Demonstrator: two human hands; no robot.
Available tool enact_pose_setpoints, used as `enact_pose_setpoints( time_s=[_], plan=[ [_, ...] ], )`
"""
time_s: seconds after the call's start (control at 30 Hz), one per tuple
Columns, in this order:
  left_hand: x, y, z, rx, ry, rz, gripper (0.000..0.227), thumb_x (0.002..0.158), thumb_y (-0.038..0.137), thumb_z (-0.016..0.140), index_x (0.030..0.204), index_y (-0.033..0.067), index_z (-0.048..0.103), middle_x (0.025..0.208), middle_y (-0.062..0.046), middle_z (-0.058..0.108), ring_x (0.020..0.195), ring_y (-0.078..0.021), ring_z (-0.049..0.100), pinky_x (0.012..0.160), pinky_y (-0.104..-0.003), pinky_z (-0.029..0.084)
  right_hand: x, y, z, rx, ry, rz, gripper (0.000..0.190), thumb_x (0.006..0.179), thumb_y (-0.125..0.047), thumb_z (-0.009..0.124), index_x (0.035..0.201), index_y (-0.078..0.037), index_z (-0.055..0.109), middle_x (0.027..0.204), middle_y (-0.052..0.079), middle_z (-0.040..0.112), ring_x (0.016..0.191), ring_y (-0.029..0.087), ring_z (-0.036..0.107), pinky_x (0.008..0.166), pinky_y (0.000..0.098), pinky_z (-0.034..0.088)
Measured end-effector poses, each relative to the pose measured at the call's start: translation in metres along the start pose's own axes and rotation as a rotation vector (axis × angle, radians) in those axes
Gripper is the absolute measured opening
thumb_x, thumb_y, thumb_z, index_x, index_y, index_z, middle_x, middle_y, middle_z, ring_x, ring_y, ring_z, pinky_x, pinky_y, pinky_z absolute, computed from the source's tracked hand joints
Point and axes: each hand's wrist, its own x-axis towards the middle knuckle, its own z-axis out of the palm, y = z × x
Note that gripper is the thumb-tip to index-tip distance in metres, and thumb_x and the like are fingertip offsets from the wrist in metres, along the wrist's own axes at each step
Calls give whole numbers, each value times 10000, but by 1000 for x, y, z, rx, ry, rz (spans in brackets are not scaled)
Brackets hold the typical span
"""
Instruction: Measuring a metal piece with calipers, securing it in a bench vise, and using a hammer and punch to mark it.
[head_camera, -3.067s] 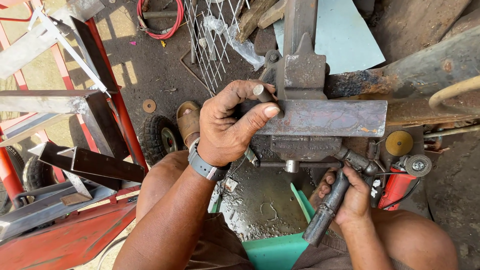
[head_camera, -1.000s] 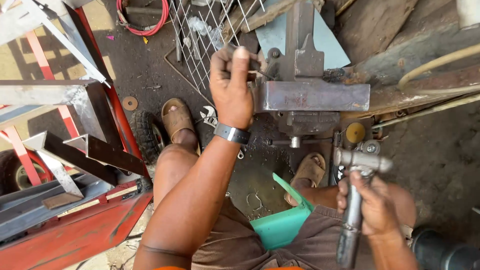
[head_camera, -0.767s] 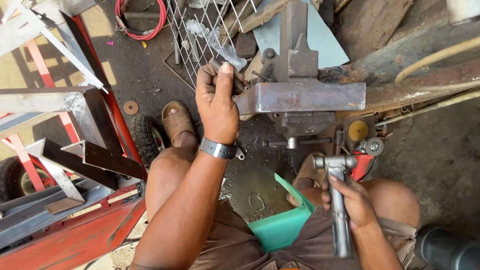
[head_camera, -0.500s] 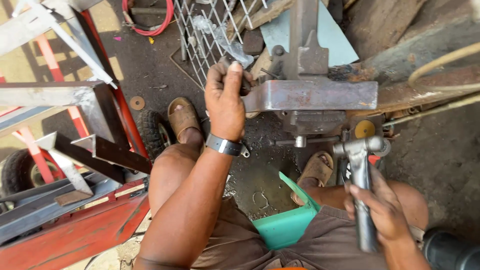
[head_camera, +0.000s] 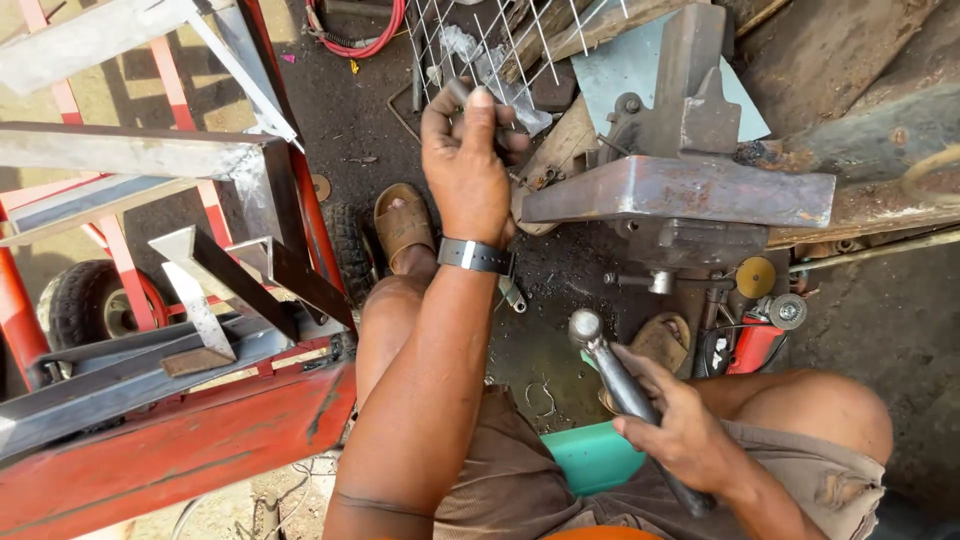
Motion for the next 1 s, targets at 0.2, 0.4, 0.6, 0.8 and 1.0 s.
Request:
enact_pose_setpoints(
  time_s=[0.2, 0.4, 0.6, 0.8, 1.0],
  plan=[
    [27, 3, -14, -36, 139, 23, 697, 976, 161, 629, 1602, 181, 321, 889, -158, 762, 574, -165, 688, 497, -297, 534, -38, -6, -36, 59, -11, -183, 1068, 744, -130, 811, 1662, -158, 265, 1458, 186, 703, 1271, 262, 739, 1084, 374, 550],
    [27, 6, -9, -2, 33, -38, 269, 946, 83, 713, 1211, 41, 696, 1052, -127, 708, 711, -184, 736, 596, -286, 621, -33, 26, -57, -317, 163, 66, 735, 707, -244, 867, 1406, -107, 684, 1314, 30, 817, 1207, 144, 748, 1047, 297, 569],
    [32, -10, -8, -33, -47, 79, 553, 834, 24, 831, 1344, -20, 622, 945, -57, 623, 803, -151, 592, 725, -319, 646, 34, 79, -55, -580, 47, 130, 812, 773, -307, 839, 1499, -114, 530, 1424, 55, 687, 1255, 164, 657, 1084, 307, 486],
    [23, 1, -3, -122, 57, -34, 447, 856, 229, 794, 1235, 18, 687, 998, -155, 771, 799, -241, 792, 634, -314, 653, 164, 83, -42, -800, -135, 306, 831, 897, -261, 767, 1615, -203, 352, 1485, 173, 595, 1268, 298, 643, 983, 411, 531],
    [26, 2, 1, -73, 65, -22, 399, 833, 353, 798, 1108, 76, 713, 971, -85, 766, 722, -213, 786, 562, -287, 612, 264, 110, -50, -1174, -197, 493, 826, 928, -250, 765, 1635, -266, 339, 1392, 115, 682, 1115, 333, 725, 799, 435, 616]
  ],
)
